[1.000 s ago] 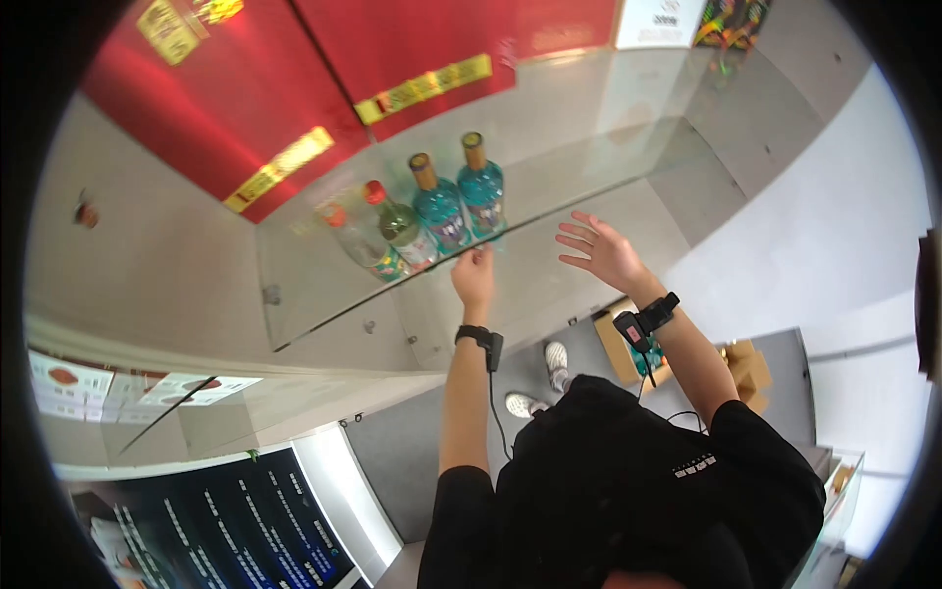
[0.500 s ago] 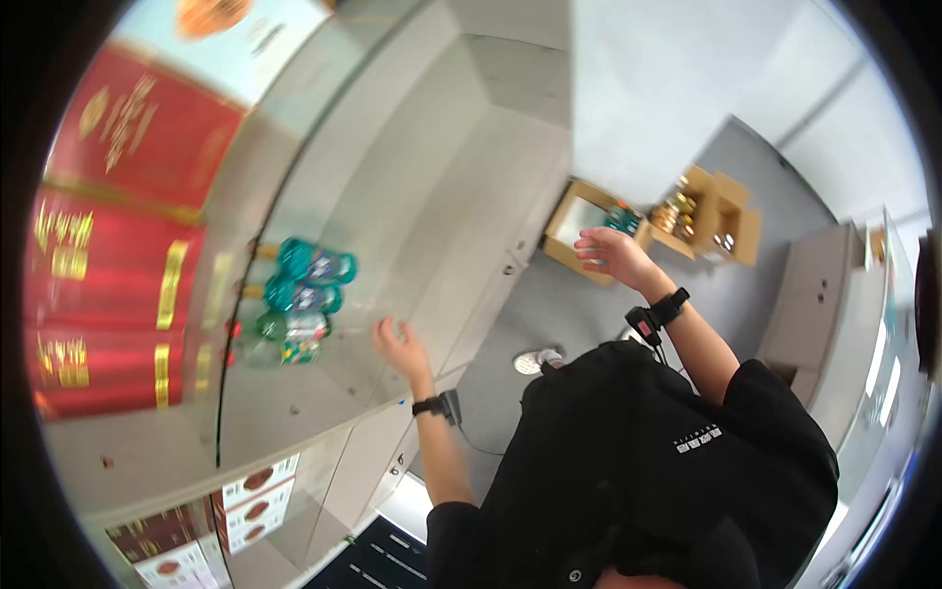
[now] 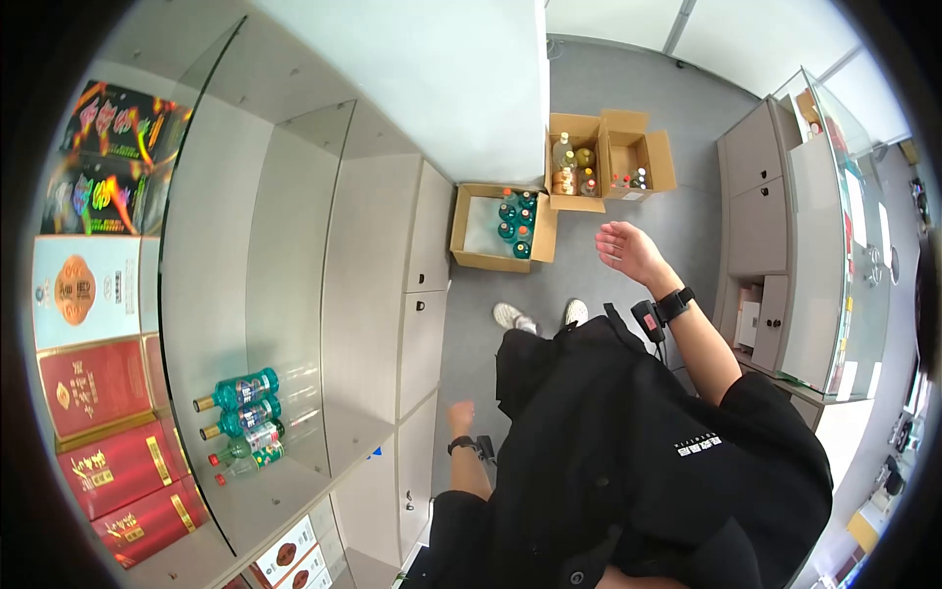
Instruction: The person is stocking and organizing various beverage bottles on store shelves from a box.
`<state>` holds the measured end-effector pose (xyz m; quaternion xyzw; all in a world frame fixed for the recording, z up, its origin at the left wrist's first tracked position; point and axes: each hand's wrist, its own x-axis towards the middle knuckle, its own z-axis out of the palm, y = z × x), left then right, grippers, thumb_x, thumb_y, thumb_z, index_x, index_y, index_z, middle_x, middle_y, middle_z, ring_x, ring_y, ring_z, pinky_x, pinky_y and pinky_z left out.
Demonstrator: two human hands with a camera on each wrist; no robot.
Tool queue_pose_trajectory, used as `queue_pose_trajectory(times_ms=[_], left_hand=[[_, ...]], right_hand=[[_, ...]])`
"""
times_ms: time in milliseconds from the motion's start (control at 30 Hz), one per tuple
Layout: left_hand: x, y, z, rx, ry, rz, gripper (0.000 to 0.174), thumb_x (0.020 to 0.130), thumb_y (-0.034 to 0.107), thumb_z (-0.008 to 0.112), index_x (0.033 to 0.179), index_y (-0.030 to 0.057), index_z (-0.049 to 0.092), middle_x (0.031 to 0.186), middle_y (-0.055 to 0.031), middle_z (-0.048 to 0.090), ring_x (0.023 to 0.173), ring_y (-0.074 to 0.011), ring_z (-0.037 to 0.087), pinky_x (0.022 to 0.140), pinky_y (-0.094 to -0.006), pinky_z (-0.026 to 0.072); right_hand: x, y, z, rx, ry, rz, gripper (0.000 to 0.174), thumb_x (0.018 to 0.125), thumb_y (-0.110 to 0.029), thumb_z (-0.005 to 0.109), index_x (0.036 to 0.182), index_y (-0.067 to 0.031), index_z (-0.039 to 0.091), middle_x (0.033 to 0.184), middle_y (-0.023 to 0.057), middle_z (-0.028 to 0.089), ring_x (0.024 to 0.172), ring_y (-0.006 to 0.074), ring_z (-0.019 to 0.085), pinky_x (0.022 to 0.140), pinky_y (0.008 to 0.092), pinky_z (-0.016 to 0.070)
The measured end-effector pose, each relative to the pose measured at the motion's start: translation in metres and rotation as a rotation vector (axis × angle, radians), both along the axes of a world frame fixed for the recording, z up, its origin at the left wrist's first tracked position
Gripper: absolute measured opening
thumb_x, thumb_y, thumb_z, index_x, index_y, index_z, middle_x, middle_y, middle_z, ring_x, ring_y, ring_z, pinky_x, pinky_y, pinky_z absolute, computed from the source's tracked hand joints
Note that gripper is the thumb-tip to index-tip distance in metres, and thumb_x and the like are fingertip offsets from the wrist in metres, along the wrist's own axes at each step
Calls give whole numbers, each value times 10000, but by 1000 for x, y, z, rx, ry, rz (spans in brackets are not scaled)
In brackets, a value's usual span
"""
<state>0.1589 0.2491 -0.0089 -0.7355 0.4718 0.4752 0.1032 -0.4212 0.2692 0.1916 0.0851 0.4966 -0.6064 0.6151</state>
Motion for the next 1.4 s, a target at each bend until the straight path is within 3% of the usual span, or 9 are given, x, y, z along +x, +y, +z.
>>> queue_pose_trajectory(times_ms=[33,133,433,533,633,700,900,1167,1400], left_hand=[[-6,4,4,197,-6,139,269,884,278,602,1051,79,669,979,-75,688,887,-213,661,756,-406,521],[-18,-5,1,216,31,13,266,907,294,571,1060,96,661,963,-49,683,841,-175,663,695,-380,529],[-133,-107,-46,-15,203,-45,244,841,264,613,844,27,670,717,-56,642,618,-168,584,555,-332,466],[-177,-142,-69,-152,201,-148,344,811,306,627,994,22,690,877,-150,710,834,-303,675,739,-409,515],[-232,-180,-76,-103,154,-198,330,809,322,639,1003,61,692,957,-163,708,940,-354,663,807,-435,515],[-261,-203,-95,-109,133,-282,327,807,335,649,991,69,690,975,-165,705,951,-359,658,819,-439,517],[-339,-262,-164,-33,55,-270,346,802,356,669,1023,91,662,1011,-163,697,980,-348,653,833,-445,520],[-397,-285,-279,-96,-46,-164,606,790,397,688,1271,86,491,1166,-191,635,1047,-374,629,858,-467,519],[-449,-329,-354,-195,-24,-48,625,796,441,681,1264,79,477,1040,-193,679,971,-390,656,824,-493,529]], right_hand=[[-6,2,-2,-5,-4,-18,245,949,-292,536,1084,-93,583,1053,67,643,970,186,602,885,365,485],[-20,1,-14,3,-16,-52,231,944,-285,539,1063,-94,586,1046,68,647,960,184,606,878,363,489],[-47,-42,-28,127,-37,15,222,956,-283,516,1049,-93,585,1017,59,651,952,187,609,882,372,489],[-52,-67,-31,198,-19,64,227,964,-285,507,1052,-89,580,1017,65,640,957,187,601,886,372,484],[-53,-100,-49,235,-6,135,227,968,-293,506,1059,-100,583,1012,53,639,922,176,602,865,359,488],[-59,-100,-103,118,-225,123,213,977,-298,502,1051,-125,601,996,26,668,903,160,633,810,338,513],[-55,-127,-159,456,-266,229,257,971,-270,519,1112,-59,565,1041,99,641,939,227,619,845,386,522],[-47,-197,-294,483,-488,153,266,962,-241,530,1127,-34,550,1002,111,637,950,246,607,896,389,494],[-69,-197,-294,619,-312,366,325,978,-256,505,1200,-20,522,1106,119,614,998,242,592,911,384,483]])
